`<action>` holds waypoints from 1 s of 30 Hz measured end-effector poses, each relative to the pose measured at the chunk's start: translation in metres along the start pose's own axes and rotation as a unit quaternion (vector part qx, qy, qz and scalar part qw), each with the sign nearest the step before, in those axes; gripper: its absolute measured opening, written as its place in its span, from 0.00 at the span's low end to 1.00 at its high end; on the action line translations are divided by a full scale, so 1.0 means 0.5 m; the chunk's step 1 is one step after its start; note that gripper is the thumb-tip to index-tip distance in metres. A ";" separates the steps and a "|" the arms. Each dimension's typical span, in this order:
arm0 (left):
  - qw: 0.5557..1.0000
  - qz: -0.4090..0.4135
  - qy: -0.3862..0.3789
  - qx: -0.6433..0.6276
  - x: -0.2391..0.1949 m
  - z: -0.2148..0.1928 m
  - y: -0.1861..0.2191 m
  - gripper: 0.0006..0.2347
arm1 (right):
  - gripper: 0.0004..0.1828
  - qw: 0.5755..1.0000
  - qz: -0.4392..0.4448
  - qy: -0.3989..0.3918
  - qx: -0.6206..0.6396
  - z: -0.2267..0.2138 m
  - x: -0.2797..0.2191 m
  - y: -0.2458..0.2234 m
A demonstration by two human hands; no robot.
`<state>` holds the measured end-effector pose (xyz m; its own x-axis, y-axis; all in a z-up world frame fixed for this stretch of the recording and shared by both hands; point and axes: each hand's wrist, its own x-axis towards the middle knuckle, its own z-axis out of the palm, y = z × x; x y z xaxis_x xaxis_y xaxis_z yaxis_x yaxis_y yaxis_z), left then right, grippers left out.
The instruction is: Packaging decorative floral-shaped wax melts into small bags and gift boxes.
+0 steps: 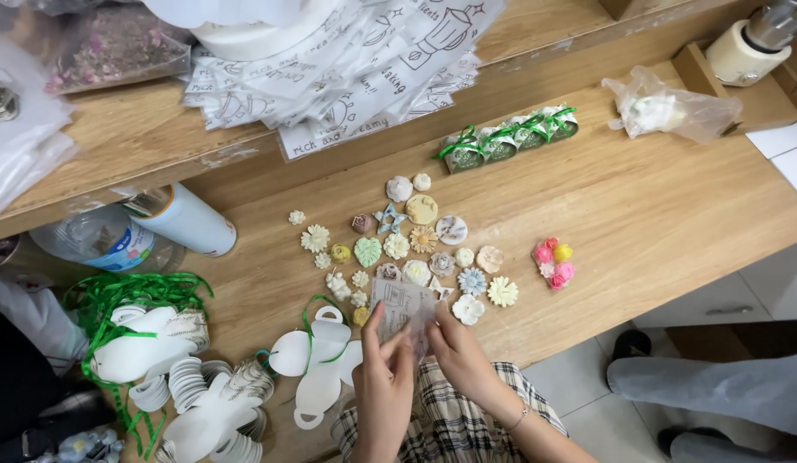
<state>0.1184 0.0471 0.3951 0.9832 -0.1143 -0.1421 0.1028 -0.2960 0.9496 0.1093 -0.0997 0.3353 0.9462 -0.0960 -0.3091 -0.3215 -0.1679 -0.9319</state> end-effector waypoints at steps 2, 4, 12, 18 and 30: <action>0.999 0.009 0.027 -0.016 0.006 0.014 0.011 0.24 | 0.12 0.999 -0.001 0.032 -0.040 -0.017 0.008 -0.016; 0.998 -0.019 0.001 0.064 0.011 0.028 0.027 0.22 | 0.25 0.998 0.050 0.016 0.043 -0.033 0.011 -0.044; 0.980 0.112 0.011 0.163 -0.006 0.111 0.000 0.07 | 0.25 0.970 -0.024 -0.020 0.242 -0.062 0.061 0.021; 0.968 0.140 -0.022 0.208 -0.014 0.131 0.019 0.08 | 0.13 0.974 0.034 -0.069 0.214 -0.082 0.087 0.102; 0.928 0.220 -0.076 0.290 0.004 0.050 0.042 0.36 | 0.14 0.995 -0.008 -0.098 -0.031 -0.078 0.130 0.099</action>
<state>0.1189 0.0171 0.4079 0.8737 -0.4642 0.1453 -0.4458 -0.6445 0.6212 0.1533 -0.1526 0.2764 0.9383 0.0991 -0.3313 -0.3026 -0.2284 -0.9253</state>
